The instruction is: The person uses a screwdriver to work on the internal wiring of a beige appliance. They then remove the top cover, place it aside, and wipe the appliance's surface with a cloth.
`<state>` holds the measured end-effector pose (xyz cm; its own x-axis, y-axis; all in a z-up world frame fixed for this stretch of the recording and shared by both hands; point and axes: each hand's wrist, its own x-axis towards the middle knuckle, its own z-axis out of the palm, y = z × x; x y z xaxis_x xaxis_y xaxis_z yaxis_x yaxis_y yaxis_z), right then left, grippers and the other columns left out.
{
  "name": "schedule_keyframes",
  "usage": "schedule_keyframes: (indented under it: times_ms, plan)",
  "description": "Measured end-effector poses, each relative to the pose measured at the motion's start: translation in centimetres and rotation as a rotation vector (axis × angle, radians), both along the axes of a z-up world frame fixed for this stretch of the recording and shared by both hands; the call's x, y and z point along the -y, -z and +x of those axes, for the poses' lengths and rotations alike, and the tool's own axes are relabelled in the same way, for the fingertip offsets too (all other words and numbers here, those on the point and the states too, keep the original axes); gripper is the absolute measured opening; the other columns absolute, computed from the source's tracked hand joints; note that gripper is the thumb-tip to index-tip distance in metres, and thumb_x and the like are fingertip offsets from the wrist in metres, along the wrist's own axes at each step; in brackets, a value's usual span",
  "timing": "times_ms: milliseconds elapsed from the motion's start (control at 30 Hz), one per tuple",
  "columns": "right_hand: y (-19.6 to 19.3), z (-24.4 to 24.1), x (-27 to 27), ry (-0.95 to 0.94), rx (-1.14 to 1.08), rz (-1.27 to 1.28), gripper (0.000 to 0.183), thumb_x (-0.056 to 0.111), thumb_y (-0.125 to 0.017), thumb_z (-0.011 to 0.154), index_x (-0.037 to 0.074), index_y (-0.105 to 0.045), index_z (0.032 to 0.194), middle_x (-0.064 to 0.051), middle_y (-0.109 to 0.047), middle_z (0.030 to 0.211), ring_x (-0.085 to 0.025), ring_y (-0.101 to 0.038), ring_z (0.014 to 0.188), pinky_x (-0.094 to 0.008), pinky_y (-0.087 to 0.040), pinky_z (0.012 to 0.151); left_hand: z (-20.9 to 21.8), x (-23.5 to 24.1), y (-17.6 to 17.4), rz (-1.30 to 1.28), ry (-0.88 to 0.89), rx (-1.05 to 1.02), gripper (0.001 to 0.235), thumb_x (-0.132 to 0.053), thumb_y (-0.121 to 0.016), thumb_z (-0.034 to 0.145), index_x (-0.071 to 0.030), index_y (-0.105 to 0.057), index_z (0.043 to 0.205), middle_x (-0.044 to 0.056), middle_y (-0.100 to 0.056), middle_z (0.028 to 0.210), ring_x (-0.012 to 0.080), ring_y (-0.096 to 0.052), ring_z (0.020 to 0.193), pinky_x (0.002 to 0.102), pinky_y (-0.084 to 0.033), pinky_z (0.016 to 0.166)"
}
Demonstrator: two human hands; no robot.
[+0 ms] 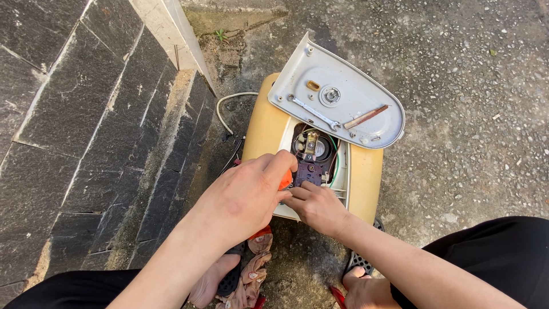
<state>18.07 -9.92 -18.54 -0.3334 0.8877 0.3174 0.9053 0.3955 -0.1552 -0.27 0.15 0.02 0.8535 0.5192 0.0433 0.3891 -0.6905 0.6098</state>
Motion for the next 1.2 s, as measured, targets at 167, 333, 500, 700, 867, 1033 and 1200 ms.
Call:
schedule_keyframes:
  times_ms: [167,333,500,700,867,1033,1200]
  plan:
    - [0.5,0.2,0.1,-0.041,0.091,0.002,0.025,0.014,-0.066,0.077,0.014,-0.069,0.102,-0.002,-0.059,0.102,-0.02,-0.051,0.079,-0.032,-0.047,0.053,0.0,-0.1,0.3,0.019,0.008,-0.036,0.032,-0.017,-0.072,0.087,-0.012,-0.051,0.111,0.011,-0.069,0.091,0.0325,-0.071,0.07,0.047,-0.054,0.06]
    - [0.8,0.0,0.3,-0.043,0.146,0.019,0.032,0.017,-0.065,0.08,0.015,-0.07,0.112,-0.002,-0.059,0.108,-0.021,-0.049,0.08,-0.032,-0.047,0.055,-0.2,-0.1,0.7,0.049,0.013,0.029,0.031,-0.015,-0.072,0.087,-0.01,-0.051,0.109,0.011,-0.068,0.089,0.0328,-0.069,0.068,0.046,-0.054,0.058]
    - [0.8,-0.1,0.4,-0.021,0.137,0.009,0.028,0.017,-0.065,0.08,0.015,-0.069,0.108,-0.005,-0.055,0.104,-0.021,-0.049,0.081,-0.032,-0.047,0.054,-0.1,0.1,0.4,0.036,0.009,-0.007,0.03,-0.017,-0.071,0.088,-0.012,-0.051,0.11,0.01,-0.069,0.091,0.0336,-0.069,0.07,0.047,-0.053,0.06]
    - [1.0,-0.1,0.3,0.0,0.155,-0.036,0.022,0.015,-0.065,0.077,0.014,-0.067,0.098,-0.007,-0.048,0.097,-0.021,-0.048,0.077,-0.033,-0.046,0.05,0.1,0.3,0.4,0.012,-0.002,-0.075,0.029,-0.019,-0.071,0.089,-0.014,-0.05,0.109,0.009,-0.068,0.09,0.0321,-0.07,0.07,0.048,-0.054,0.061]
    - [1.1,0.0,0.3,-0.005,0.157,-0.02,0.023,0.016,-0.066,0.077,0.015,-0.066,0.099,-0.008,-0.049,0.097,-0.022,-0.049,0.078,-0.034,-0.047,0.051,0.1,0.3,0.4,0.031,0.02,-0.03,0.031,-0.015,-0.071,0.088,-0.011,-0.05,0.11,0.011,-0.068,0.09,0.0329,-0.07,0.07,0.048,-0.053,0.06]
    - [1.1,0.3,0.2,-0.022,0.133,-0.022,0.023,0.016,-0.065,0.079,0.014,-0.065,0.101,-0.009,-0.05,0.1,-0.024,-0.05,0.078,-0.035,-0.048,0.053,0.3,0.7,0.3,0.019,0.032,-0.012,0.032,-0.007,-0.069,0.084,-0.011,-0.051,0.111,0.011,-0.068,0.095,0.0329,-0.07,0.084,0.047,-0.052,0.07]
    - [0.9,0.8,0.2,-0.081,0.175,0.036,0.03,0.018,-0.065,0.08,0.015,-0.065,0.11,-0.006,-0.05,0.097,-0.022,-0.05,0.08,-0.033,-0.045,0.052,0.4,0.8,0.6,0.058,0.02,-0.054,0.036,0.0,-0.064,0.077,-0.01,-0.05,0.109,0.012,-0.067,0.095,0.0364,-0.069,0.087,0.049,-0.053,0.073]
